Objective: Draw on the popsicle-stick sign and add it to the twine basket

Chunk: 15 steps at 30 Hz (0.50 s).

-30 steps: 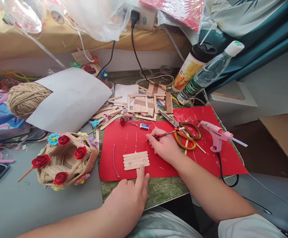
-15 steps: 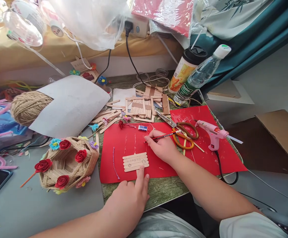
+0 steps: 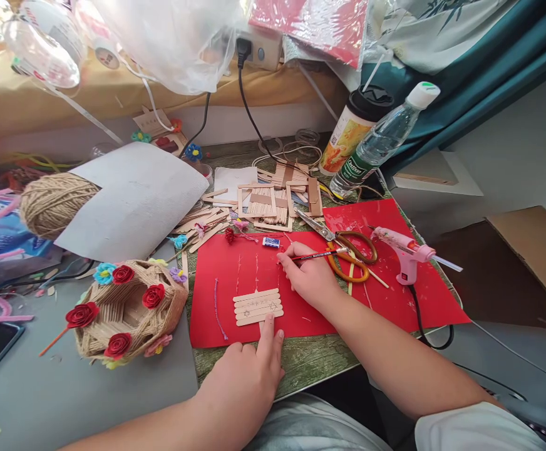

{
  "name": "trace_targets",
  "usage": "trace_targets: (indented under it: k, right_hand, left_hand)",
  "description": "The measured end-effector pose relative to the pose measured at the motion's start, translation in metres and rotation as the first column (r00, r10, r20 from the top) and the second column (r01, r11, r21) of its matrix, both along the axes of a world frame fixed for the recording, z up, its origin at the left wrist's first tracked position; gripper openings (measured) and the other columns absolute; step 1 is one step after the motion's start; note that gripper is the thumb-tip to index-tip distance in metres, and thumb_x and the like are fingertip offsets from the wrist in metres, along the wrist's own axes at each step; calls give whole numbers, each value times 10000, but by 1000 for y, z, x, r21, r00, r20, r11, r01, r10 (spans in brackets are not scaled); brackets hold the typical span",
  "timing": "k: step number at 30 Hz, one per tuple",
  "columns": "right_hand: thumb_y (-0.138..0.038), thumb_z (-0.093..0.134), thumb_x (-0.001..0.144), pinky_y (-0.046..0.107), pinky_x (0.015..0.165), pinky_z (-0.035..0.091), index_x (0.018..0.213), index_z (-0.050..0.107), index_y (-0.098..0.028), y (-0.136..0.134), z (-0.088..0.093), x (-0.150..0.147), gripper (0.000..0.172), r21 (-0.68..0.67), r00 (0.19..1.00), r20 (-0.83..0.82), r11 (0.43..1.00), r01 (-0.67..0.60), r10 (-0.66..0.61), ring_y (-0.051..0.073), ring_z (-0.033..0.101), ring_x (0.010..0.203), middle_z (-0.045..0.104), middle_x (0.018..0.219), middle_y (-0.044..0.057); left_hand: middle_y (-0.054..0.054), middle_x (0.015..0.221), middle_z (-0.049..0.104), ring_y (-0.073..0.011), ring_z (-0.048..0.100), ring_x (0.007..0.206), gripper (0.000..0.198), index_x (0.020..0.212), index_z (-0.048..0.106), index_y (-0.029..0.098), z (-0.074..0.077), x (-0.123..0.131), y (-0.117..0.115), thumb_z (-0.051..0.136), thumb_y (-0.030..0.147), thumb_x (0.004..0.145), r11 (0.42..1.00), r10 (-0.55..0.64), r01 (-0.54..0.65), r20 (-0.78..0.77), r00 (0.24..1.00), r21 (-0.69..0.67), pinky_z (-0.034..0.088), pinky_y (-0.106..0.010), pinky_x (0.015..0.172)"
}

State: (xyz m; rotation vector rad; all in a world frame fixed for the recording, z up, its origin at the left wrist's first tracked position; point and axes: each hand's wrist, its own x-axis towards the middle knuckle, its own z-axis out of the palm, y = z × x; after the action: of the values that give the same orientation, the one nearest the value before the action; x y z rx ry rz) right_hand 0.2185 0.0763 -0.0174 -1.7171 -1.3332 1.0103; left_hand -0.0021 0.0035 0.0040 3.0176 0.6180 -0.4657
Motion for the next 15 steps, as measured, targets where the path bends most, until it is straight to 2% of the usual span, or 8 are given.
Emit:
trace_targets:
  k: [6, 9, 15]
  right_hand:
    - [-566, 529, 981, 280, 476, 401, 832, 554, -255, 0, -5, 3, 345, -6, 996, -78, 999, 46, -46, 147, 512, 473, 583, 635, -21]
    - [-562, 532, 980, 274, 462, 396, 810, 547, -252, 0, -6, 4, 354, -10, 997, -73, 1000, 19, -19, 140, 504, 467, 582, 635, -20]
    - [-586, 570, 954, 275, 482, 450, 848, 559, -247, 1, 5, 4, 356, 3, 985, -166, 999, 42, -41, 141, 573, 469, 592, 644, -30]
  left_hand:
    - [-322, 1565, 398, -179, 701, 662, 556, 1527, 464, 178, 1, 1, 0, 423, 392, 1015, 1000, 12, -12, -5, 1000, -10, 517, -332, 557]
    - [-311, 1551, 429, -184, 697, 647, 550, 1518, 478, 172, 2, 1, 1, 389, 393, 1023, 1000, 7, -7, -1, 1000, -1, 519, -341, 546]
    - [-308, 1587, 374, -170, 695, 660, 576, 1539, 444, 187, 1, 1, 1, 471, 370, 994, 999, 18, -19, -13, 1000, -42, 518, -328, 560]
